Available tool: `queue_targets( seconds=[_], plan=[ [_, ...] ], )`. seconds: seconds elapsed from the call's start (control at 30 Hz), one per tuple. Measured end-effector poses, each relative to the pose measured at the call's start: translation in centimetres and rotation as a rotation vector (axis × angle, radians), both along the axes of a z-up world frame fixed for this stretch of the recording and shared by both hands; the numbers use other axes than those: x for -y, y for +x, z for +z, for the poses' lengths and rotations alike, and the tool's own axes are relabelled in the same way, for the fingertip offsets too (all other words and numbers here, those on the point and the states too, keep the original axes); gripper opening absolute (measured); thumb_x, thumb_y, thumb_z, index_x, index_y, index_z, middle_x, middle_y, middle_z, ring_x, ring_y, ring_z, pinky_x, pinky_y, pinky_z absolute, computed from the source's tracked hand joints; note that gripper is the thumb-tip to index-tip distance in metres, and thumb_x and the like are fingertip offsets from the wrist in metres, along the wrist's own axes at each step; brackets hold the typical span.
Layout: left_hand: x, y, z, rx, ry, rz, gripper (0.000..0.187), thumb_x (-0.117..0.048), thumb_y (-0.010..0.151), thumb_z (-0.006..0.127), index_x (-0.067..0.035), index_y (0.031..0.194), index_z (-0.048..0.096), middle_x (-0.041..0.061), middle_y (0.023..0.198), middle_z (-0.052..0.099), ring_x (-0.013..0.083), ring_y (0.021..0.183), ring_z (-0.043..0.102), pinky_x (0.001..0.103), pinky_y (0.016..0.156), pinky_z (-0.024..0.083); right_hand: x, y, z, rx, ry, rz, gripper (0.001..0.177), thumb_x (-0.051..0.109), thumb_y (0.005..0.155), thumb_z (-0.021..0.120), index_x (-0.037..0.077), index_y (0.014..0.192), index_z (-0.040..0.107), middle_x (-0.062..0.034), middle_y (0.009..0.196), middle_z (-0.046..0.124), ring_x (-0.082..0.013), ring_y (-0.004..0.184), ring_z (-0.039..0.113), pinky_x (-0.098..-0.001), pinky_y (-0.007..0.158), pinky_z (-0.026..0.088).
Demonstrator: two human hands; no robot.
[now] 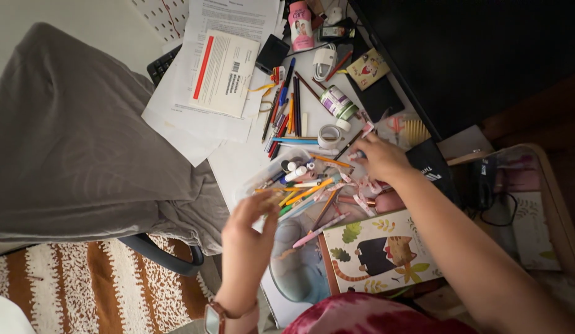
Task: The person sorts and organizes stationery items on a cluttered desk. They place pens, pencils, and markers into a clear plastic container and a wall-mounted holder, and move small items like tape and clips into a drawer.
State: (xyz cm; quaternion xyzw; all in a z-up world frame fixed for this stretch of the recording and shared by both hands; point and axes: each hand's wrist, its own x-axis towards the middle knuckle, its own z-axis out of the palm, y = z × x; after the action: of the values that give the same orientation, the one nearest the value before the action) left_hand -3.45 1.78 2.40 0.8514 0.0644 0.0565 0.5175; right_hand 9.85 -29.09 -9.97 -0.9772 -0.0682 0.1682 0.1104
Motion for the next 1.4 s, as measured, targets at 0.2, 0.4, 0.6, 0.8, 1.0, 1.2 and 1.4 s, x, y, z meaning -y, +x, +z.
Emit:
queue_targets(
  seconds=[0.2, 0.4, 0.6, 0.8, 1.0, 1.2, 1.4],
  plan=[
    [1.1, 0.2, -0.6, -0.116, -0.136, -0.080, 0.022, -0.011, 0.091, 0.072, -0.005, 0.112, 0.072, 0.009, 0.101, 0.078, 0.0162, 0.093, 0.080, 0.030, 0.082, 0.064, 0.2, 0.4, 4.6, -0.148, 0.272, -0.252, 0.041, 0.027, 0.092, 0.073, 0.015, 0.129, 0.061, -0.0076, 0.108, 0.072, -0.0258, 0.092, 0.075, -0.0383, 0.077, 0.060],
    [1.2, 1.6, -0.7, -0.121, -0.263, -0.045, 0.019, -0.011, 0.091, 0.071, -0.005, 0.110, 0.076, 0.005, 0.094, 0.079, 0.0103, 0.083, 0.077, 0.028, 0.065, 0.060, 0.1, -0.2, 6.8, -0.137, 0.761, -0.227, 0.055, 0.009, 0.090, 0.070, 0.008, 0.140, 0.047, -0.0108, 0.101, 0.067, -0.0155, 0.081, 0.066, -0.0353, 0.054, 0.059],
    [-2.0, 8.1, -3.6, 0.012, -0.043, 0.051, 0.016, -0.013, 0.094, 0.071, -0.008, 0.108, 0.078, 0.011, 0.092, 0.074, 0.0145, 0.080, 0.074, 0.027, 0.064, 0.057, -1.8, 0.8, 8.4, -0.159, 1.050, -0.276, 0.040, 0.007, 0.095, 0.066, 0.006, 0.131, 0.049, -0.0064, 0.100, 0.062, -0.0139, 0.067, 0.060, -0.0331, 0.047, 0.053],
    [-3.7, 17.2, -11.1, -0.092, 0.307, -0.176, 0.018, -0.005, 0.091, 0.066, -0.010, 0.103, 0.078, 0.018, 0.098, 0.074, 0.0362, 0.088, 0.073, 0.043, 0.079, 0.057, -2.6, 1.7, 6.0, -0.105, 1.185, -0.281, 0.038, 0.007, 0.097, 0.062, 0.009, 0.133, 0.050, -0.0059, 0.095, 0.060, -0.0113, 0.074, 0.061, -0.0301, 0.050, 0.055],
    [-2.3, 21.6, -18.5, -0.395, 0.591, -0.440, 0.032, -0.005, 0.082, 0.068, -0.003, 0.114, 0.065, 0.022, 0.101, 0.074, 0.0415, 0.099, 0.069, 0.049, 0.085, 0.056, -1.5, 0.6, 3.4, -0.252, 1.103, -0.549, 0.032, 0.012, 0.099, 0.055, 0.012, 0.131, 0.054, -0.0069, 0.103, 0.063, -0.0128, 0.075, 0.065, -0.0304, 0.058, 0.056],
    [-1.6, 22.5, -19.3, -0.473, 0.564, -0.486, 0.039, -0.019, 0.078, 0.078, -0.001, 0.111, 0.065, 0.023, 0.104, 0.072, 0.0396, 0.103, 0.068, 0.046, 0.090, 0.055, -2.8, 1.0, 3.4, -0.366, 1.075, -0.585, 0.029, 0.013, 0.098, 0.057, 0.011, 0.126, 0.055, -0.0106, 0.117, 0.071, -0.0142, 0.070, 0.060, -0.0305, 0.056, 0.055],
    [-1.2, 25.1, -18.5, -0.428, 0.505, -0.347, 0.038, -0.023, 0.083, 0.076, 0.002, 0.110, 0.065, 0.023, 0.106, 0.073, 0.0381, 0.104, 0.070, 0.044, 0.091, 0.056, -3.9, 1.5, 4.1, -0.369, 1.062, -0.600, 0.028, 0.012, 0.097, 0.057, 0.010, 0.124, 0.054, -0.0089, 0.117, 0.070, -0.0066, 0.086, 0.069, -0.0286, 0.059, 0.057]
  ],
)
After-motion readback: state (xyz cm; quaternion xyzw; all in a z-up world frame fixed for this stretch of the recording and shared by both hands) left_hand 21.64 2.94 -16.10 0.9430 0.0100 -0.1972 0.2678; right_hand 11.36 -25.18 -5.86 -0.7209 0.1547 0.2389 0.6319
